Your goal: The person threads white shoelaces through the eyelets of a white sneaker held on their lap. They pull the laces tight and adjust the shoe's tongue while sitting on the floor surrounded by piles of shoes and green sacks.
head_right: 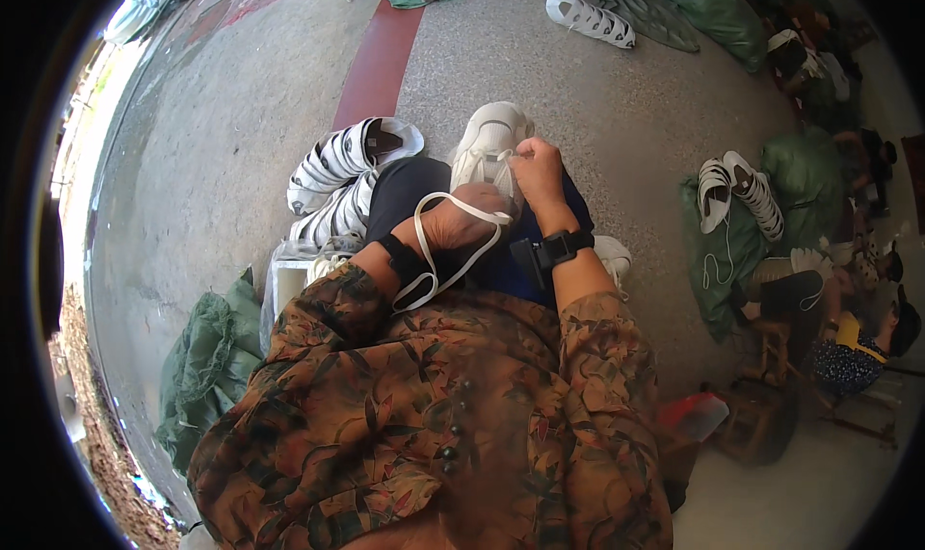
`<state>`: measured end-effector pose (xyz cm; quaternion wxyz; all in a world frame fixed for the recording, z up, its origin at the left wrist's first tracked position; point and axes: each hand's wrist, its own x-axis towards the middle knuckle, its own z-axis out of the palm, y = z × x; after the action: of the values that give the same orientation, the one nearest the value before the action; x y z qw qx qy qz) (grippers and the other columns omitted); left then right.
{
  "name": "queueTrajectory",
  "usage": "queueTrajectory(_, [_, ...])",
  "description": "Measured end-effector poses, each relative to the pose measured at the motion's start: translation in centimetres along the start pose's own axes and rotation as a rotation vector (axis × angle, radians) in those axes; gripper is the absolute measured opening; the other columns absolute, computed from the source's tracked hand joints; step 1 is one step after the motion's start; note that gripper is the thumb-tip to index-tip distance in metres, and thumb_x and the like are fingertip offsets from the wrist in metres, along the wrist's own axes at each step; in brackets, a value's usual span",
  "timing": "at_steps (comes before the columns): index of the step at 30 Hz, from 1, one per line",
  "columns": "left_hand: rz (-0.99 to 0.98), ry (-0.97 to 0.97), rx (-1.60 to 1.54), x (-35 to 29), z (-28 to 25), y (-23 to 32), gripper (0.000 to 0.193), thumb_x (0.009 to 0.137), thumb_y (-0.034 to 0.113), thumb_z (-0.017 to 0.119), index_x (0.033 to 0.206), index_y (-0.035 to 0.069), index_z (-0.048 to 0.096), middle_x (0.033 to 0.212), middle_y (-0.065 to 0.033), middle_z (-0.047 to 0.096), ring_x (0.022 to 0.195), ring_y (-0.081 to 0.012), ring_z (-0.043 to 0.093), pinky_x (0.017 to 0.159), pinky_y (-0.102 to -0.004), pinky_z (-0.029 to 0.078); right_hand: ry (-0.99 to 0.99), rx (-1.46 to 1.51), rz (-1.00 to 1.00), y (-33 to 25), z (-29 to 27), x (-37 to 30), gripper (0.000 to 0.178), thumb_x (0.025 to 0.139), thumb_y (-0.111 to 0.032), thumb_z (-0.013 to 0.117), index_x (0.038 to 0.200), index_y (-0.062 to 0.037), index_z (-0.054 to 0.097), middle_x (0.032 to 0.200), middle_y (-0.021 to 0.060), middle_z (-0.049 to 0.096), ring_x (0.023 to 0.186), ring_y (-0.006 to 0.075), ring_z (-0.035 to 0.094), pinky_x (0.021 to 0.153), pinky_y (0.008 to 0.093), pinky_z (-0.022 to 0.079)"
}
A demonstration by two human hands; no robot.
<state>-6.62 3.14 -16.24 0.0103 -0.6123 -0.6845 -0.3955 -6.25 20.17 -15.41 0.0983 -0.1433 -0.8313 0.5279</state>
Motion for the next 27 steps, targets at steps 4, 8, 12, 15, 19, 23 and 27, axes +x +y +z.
queueTrajectory(4, [0.015, 0.019, -0.125, 0.2, -0.8, 0.1, 0.012, 0.080, 0.015, 0.052, 0.080, 0.003, 0.053, 0.074, -0.0117, 0.051, 0.072, -0.0311, 0.052, 0.064, -0.0409, 0.043, -0.044, 0.085, 0.015, 0.0, 0.6, 0.1, 0.005, 0.077, 0.002, 0.059, 0.081, -0.0002, 0.061, 0.069, 0.0002, 0.059, 0.060, 0.0069, 0.052, 0.054, 0.0224, 0.042])
queueTrajectory(8, [-0.038, 0.056, -0.217, 0.5, -1.2, 0.5, 0.016, 0.083, 0.017, 0.051, 0.079, 0.002, 0.052, 0.073, -0.0122, 0.049, 0.072, -0.0320, 0.050, 0.064, -0.0412, 0.042, -0.136, 0.179, 0.022, -0.4, 0.1, 0.0, 0.005, 0.078, 0.003, 0.058, 0.080, -0.0016, 0.061, 0.070, -0.0025, 0.057, 0.063, 0.0053, 0.051, 0.057, 0.0209, 0.041])
queueTrajectory(12, [-0.019, 0.076, -0.254, 0.4, -1.0, 0.1, 0.016, 0.084, 0.017, 0.050, 0.080, 0.002, 0.052, 0.073, -0.0123, 0.048, 0.071, -0.0325, 0.048, 0.064, -0.0415, 0.041, -0.258, 0.270, 0.071, -0.8, -0.5, 0.3, 0.006, 0.078, -0.004, 0.062, 0.074, -0.0013, 0.060, 0.066, -0.0024, 0.055, 0.063, 0.0049, 0.046, 0.057, 0.0227, 0.039])
queueTrajectory(15, [-0.035, 0.097, -0.304, 0.3, -1.2, 0.2, 0.015, 0.084, 0.017, 0.050, 0.081, 0.003, 0.052, 0.073, -0.0121, 0.047, 0.071, -0.0326, 0.047, 0.064, -0.0416, 0.041, -0.425, 0.131, 0.041, -1.0, -1.3, 0.7, 0.009, 0.083, -0.007, 0.060, 0.075, -0.0058, 0.059, 0.069, -0.0068, 0.052, 0.065, 0.0041, 0.045, 0.058, 0.0185, 0.037])
queueTrajectory(19, [-0.024, 0.120, -0.353, 0.4, -1.4, 0.2, 0.014, 0.084, 0.017, 0.050, 0.083, 0.003, 0.053, 0.074, -0.0120, 0.047, 0.071, -0.0329, 0.048, 0.065, -0.0418, 0.041, -0.442, 0.459, 0.238, -0.8, -1.6, 1.2, 0.011, 0.083, -0.009, 0.061, 0.073, -0.0067, 0.057, 0.067, -0.0065, 0.051, 0.062, 0.0053, 0.044, 0.057, 0.0188, 0.035])
queueTrajectory(23, [-0.049, 0.096, -0.313, 0.2, -1.2, 0.0, 0.014, 0.083, 0.017, 0.052, 0.083, 0.004, 0.055, 0.076, -0.0125, 0.050, 0.074, -0.0335, 0.049, 0.068, -0.0421, 0.042, -0.284, 0.032, 0.014, -2.3, -1.3, 1.7, 0.005, 0.080, -0.007, 0.063, 0.079, -0.0033, 0.059, 0.066, -0.0025, 0.051, 0.063, 0.0077, 0.046, 0.059, 0.0207, 0.039])
queueTrajectory(27, [-0.027, 0.087, -0.264, 0.3, -1.3, 0.3, 0.013, 0.080, 0.016, 0.054, 0.081, 0.003, 0.057, 0.078, -0.0129, 0.055, 0.077, -0.0338, 0.052, 0.071, -0.0421, 0.043, -0.291, -0.284, -0.372, -5.8, -0.3, 1.7, 0.011, 0.077, -0.004, 0.063, 0.088, -0.0027, 0.063, 0.071, 0.0062, 0.056, 0.067, 0.0160, 0.055, 0.065, 0.0288, 0.046])
